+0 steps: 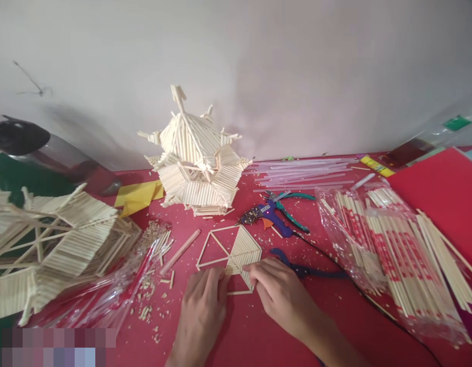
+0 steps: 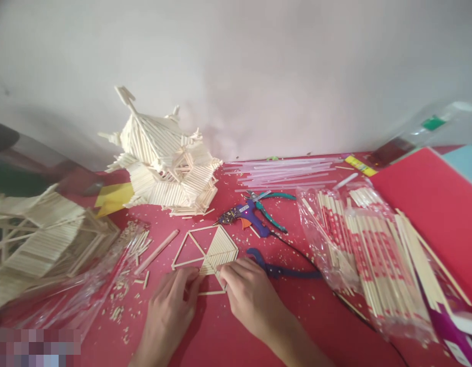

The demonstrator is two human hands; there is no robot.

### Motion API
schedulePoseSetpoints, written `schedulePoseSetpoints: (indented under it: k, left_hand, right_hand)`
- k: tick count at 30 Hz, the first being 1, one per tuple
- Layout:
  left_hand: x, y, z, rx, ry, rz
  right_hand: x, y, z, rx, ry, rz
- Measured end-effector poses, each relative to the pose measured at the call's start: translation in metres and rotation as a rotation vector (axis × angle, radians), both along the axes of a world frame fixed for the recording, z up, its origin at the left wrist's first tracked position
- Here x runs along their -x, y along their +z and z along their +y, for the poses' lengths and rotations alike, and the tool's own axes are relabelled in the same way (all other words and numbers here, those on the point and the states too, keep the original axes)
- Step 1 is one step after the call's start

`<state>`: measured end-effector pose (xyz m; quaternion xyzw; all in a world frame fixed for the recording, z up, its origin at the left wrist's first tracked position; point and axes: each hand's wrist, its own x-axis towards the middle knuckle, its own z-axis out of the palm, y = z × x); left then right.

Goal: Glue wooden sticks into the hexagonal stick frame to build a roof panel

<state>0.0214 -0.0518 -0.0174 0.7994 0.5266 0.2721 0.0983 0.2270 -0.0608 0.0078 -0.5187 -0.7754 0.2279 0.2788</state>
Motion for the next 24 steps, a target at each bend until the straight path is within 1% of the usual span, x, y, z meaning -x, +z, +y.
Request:
schedulePoseSetpoints:
  k: [4, 12, 20, 22, 24]
  left_hand:
    - [0.000, 0.001, 0.001, 0.008, -0.006, 0.007]
    - [0.003, -0.004, -0.001, 0.022, -0.031, 0.009]
    - [0.003, -0.005, 0.000, -0.004, -0.054, 0.018]
    - [0.003, -0.005, 0.001, -0.012, -0.053, 0.024]
    - [0.003, -0.004, 0.001, -0.021, -0.059, 0.036]
  right_hand:
    - [-0.001, 0.003, -0.001, 0.020, 0.013, -0.021]
    - [0.001, 0.008, -0.001, 0.003, 0.005, -0.025]
    - [0.002, 0.007, -0.002, 0.023, 0.000, -0.048]
    - [-0.005, 0.010, -0.001, 0.004, -0.036, -0.027]
    - [-0.017, 0.015, 0.003, -0.027, -0.123, -0.028]
